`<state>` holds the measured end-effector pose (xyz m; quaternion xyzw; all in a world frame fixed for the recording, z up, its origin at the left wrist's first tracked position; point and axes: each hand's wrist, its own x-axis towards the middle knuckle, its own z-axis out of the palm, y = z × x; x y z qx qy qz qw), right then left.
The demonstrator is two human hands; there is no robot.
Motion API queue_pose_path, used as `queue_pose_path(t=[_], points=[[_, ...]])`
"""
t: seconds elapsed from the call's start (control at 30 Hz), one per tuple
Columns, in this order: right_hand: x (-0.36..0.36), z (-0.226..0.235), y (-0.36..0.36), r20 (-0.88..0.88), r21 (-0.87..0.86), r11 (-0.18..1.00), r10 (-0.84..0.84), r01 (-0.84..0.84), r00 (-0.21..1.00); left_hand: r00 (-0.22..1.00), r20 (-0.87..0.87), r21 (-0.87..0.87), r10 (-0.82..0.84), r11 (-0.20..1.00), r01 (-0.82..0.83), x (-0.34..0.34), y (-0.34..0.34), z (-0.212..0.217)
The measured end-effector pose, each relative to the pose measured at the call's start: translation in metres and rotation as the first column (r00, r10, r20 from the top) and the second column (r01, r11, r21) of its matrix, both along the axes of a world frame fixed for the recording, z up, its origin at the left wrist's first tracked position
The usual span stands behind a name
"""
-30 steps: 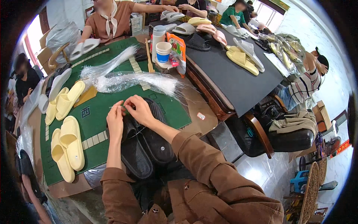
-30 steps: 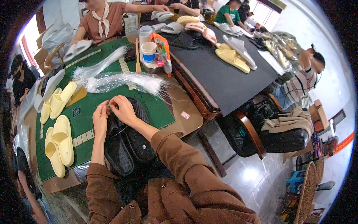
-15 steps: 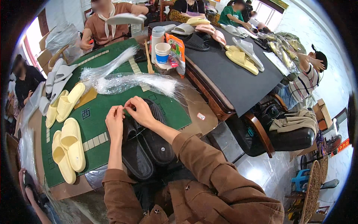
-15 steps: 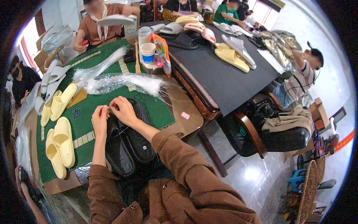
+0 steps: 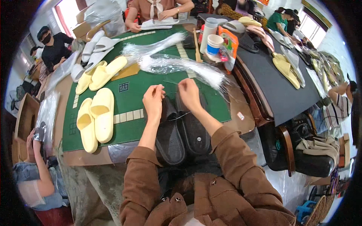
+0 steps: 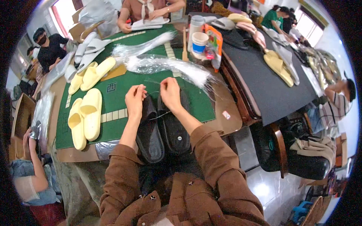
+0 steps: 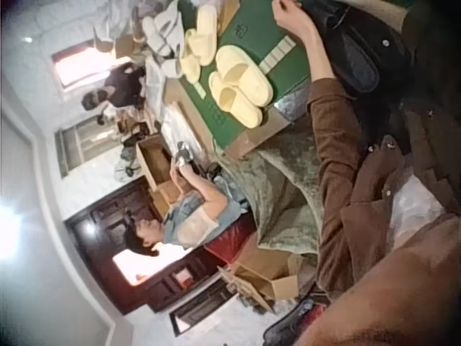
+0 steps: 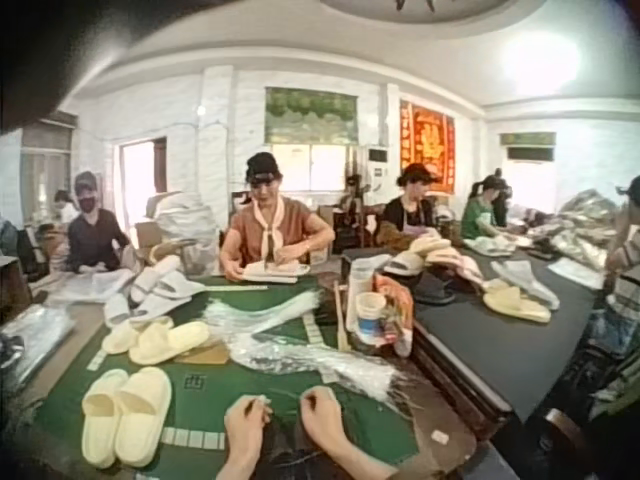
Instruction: The person assembles pairs of plastic slide sandals by inserting a white elastic band into the slots of the footwear. They handle multiple pairs in various colors, including yellow, black, white, and pink, picking them up from a pile, threading the band, and placing the finished pairs on the table.
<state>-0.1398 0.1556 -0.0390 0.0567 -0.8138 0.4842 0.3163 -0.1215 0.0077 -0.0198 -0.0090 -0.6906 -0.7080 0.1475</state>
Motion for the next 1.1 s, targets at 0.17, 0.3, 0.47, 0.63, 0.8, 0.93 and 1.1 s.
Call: queue_pose_path(t=[0.17, 0.3, 0.47, 0.63, 0.8, 0.93, 1.1], points=[[0.000, 0.008, -0.001, 0.080, -0.145, 0.988, 0.065, -0.053, 0.995, 0.998, -0.031, -0.106, -0.046, 0.993, 0.043, -0.003, 0.001, -0.008], [0.008, 0.020, -0.004, -0.105, 0.077, 0.988, 0.141, -0.133, 0.984, 0.994, -0.080, -0.144, -0.079, 0.987, 0.067, -0.002, 0.003, -0.009], [0.008, 0.029, -0.007, -0.105, 0.268, 0.925, 0.307, -0.270, 0.946, 0.988, -0.144, -0.312, -0.050, 0.950, 0.003, -0.004, 0.003, -0.009], [0.009, 0.036, -0.008, -0.036, 0.203, 0.926, 0.332, -0.318, 0.943, 0.986, -0.157, -0.395, -0.064, 0.919, -0.003, -0.004, 0.000, -0.012], [0.010, 0.041, -0.010, -0.060, 0.282, 0.911, 0.331, -0.302, 0.942, 0.989, -0.134, -0.409, -0.055, 0.912, -0.005, 0.000, 0.002, -0.006], [0.012, 0.051, -0.015, 0.203, -0.079, 0.937, 0.348, -0.339, 0.915, 0.984, -0.172, -0.310, -0.054, 0.951, -0.002, -0.002, 0.004, -0.008], [0.013, 0.086, -0.004, 0.067, -0.677, 0.622, 0.585, -0.394, 0.809, 0.979, -0.193, -0.427, -0.068, 0.904, -0.021, 0.000, 0.006, -0.008]])
